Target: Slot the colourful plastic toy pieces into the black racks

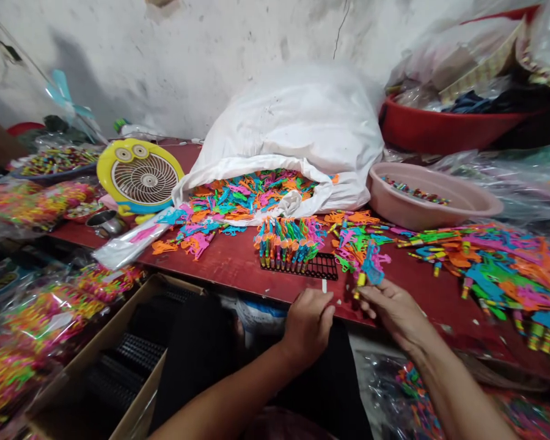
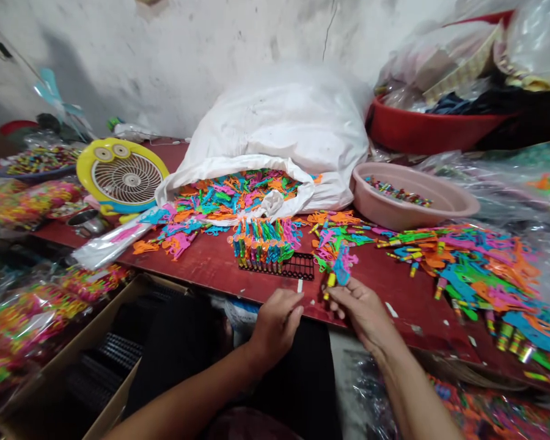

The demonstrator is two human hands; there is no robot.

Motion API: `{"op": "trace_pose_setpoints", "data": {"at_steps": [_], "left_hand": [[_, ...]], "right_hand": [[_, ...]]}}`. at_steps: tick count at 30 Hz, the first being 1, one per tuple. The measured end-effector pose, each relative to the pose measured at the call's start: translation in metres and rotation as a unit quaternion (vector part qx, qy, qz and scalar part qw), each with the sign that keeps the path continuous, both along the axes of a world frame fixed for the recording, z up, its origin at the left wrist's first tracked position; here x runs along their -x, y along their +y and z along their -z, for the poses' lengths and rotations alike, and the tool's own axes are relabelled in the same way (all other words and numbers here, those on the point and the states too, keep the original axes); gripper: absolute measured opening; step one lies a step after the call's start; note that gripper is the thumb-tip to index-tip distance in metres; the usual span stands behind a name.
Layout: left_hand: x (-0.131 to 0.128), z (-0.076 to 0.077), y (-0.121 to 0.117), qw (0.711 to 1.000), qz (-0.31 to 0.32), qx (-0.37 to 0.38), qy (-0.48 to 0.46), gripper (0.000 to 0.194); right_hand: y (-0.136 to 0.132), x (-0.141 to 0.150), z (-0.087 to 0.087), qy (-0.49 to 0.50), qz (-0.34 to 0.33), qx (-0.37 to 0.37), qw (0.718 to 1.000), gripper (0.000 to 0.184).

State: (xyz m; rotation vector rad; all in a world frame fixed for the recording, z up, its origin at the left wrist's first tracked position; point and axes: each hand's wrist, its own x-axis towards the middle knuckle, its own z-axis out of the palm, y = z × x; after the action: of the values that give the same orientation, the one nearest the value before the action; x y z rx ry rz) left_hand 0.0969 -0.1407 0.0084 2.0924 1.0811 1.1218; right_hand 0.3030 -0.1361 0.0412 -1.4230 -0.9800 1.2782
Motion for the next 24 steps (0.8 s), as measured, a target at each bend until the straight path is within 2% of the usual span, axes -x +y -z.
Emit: {"op": "trace_pose_setpoints", "data": {"at_steps": [2,5,9,11,13,16,18,20,24], "left_hand": [[-0.004,-0.002,0.003,0.997,-0.019,0.038,-0.058,0.026],[-0.006,0.001,0.012,0.991,-0.055,0.086,-0.09,0.014],[-0.006,0.009,0.021,0.985,-0.063,0.124,-0.101,0.007],[-0.005,0.01,0.024,0.98,-0.046,0.153,-0.122,0.008],[-0.005,0.01,0.026,0.967,-0.002,0.193,-0.164,0.015],[0.0,0.007,0.031,0.929,0.095,0.269,-0.237,0.026],[0.005,0.004,0.034,0.907,0.144,0.305,-0.251,0.031],[0.01,0.003,0.037,0.909,0.163,0.307,-0.23,0.032],[0.014,0.006,0.04,0.947,0.141,0.249,-0.148,0.028]], "right_hand": [[0.001,0.027,0.006,0.005,0.011,-0.026,1.0,0.039],[0.003,0.057,0.011,0.001,0.034,-0.063,0.997,0.041],[0.002,0.072,0.014,-0.029,0.028,-0.071,0.997,0.042],[0.001,0.072,0.015,-0.036,0.034,-0.075,0.996,0.044],[0.001,0.071,0.015,-0.032,0.038,-0.086,0.995,0.047],[0.001,0.066,0.011,-0.035,0.013,-0.097,0.995,0.052],[0.002,0.061,0.008,-0.054,-0.016,-0.092,0.994,0.048],[0.003,0.056,0.006,-0.08,-0.046,-0.087,0.992,0.04],[0.003,0.053,0.008,-0.116,-0.069,-0.099,0.986,0.038]]}}
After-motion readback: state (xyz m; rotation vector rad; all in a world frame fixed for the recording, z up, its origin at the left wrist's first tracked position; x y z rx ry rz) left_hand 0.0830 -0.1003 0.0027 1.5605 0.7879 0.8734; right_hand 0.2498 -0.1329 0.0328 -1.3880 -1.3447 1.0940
